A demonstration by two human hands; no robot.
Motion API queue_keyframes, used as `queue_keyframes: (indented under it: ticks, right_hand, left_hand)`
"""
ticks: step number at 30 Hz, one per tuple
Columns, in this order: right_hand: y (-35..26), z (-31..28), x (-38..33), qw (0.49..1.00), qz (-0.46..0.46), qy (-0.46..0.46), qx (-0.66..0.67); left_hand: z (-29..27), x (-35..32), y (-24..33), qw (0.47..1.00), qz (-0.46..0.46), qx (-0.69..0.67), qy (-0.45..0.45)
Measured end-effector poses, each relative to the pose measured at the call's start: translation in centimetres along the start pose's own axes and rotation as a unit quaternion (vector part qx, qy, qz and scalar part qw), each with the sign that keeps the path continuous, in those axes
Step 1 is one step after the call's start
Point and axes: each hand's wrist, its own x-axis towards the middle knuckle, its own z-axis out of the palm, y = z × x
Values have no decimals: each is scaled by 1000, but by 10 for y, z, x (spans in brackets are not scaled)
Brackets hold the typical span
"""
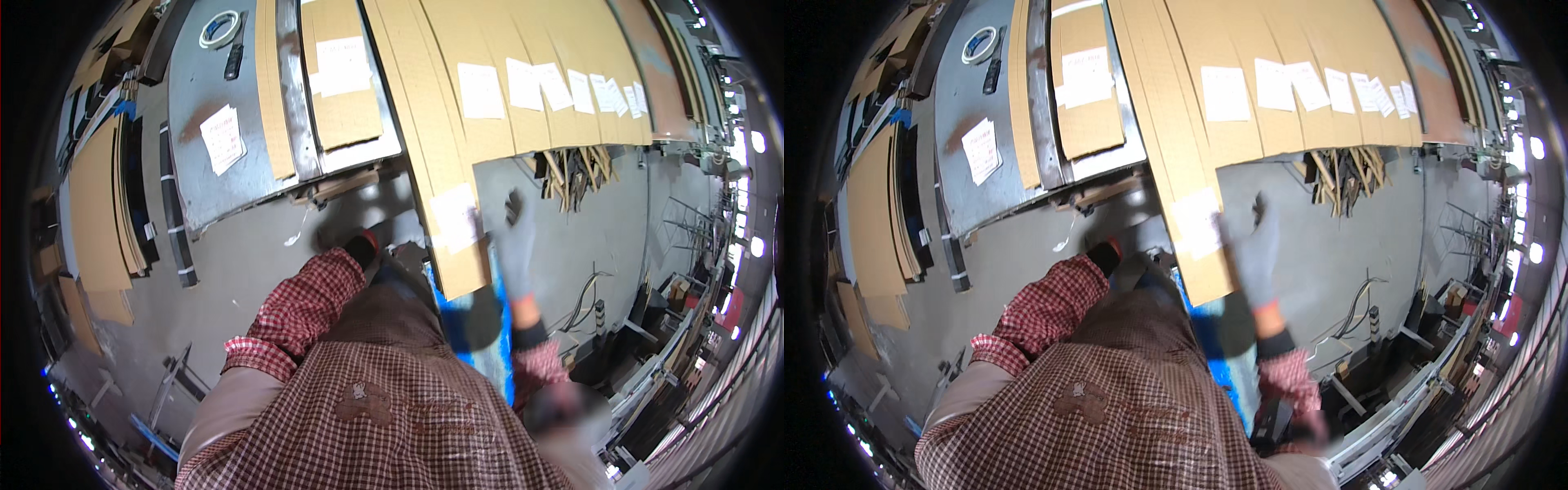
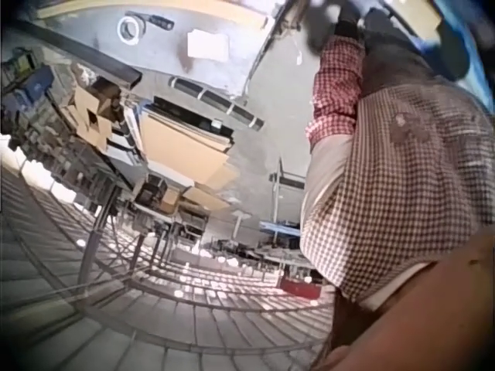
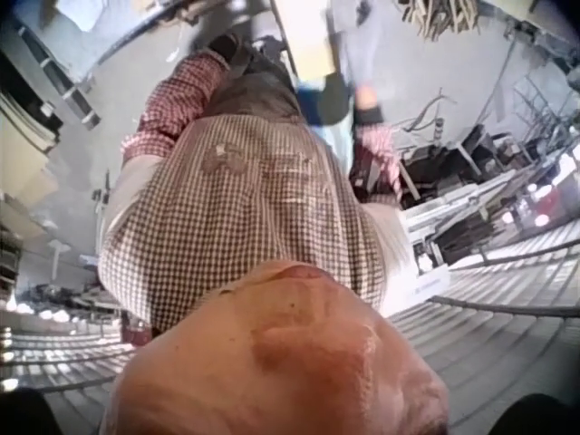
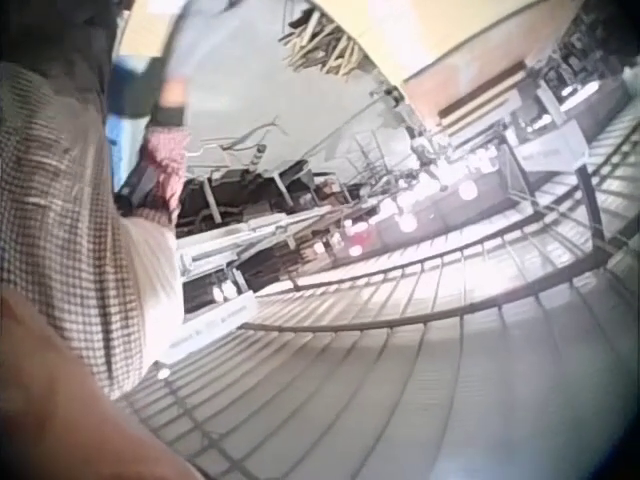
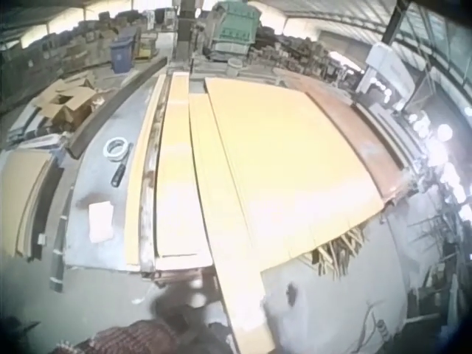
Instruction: Sorting, measuring, and applying quality control labels to cardboard strips at a factory workstation.
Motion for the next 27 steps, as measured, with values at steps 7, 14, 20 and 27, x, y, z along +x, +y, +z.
queue_keyframes:
  ticks: [7,14,20,27]
  right_hand:
    - [-26,25,-73,932,-73,-96,-341]
    - [-53,-65,-30,996,-64,-34,44]
    - [-47,-43,56,849,-63,-467,-238]
    - [139,-19,116,611,-191,-496,-587]
  left_hand:
    - [-26,-71,53,963,115,238,-46]
    - [68,16,115,851,-36,522,40]
    - [67,-2,129,861,-62,503,50]
    - [81,13,145,889,121,441,-21]
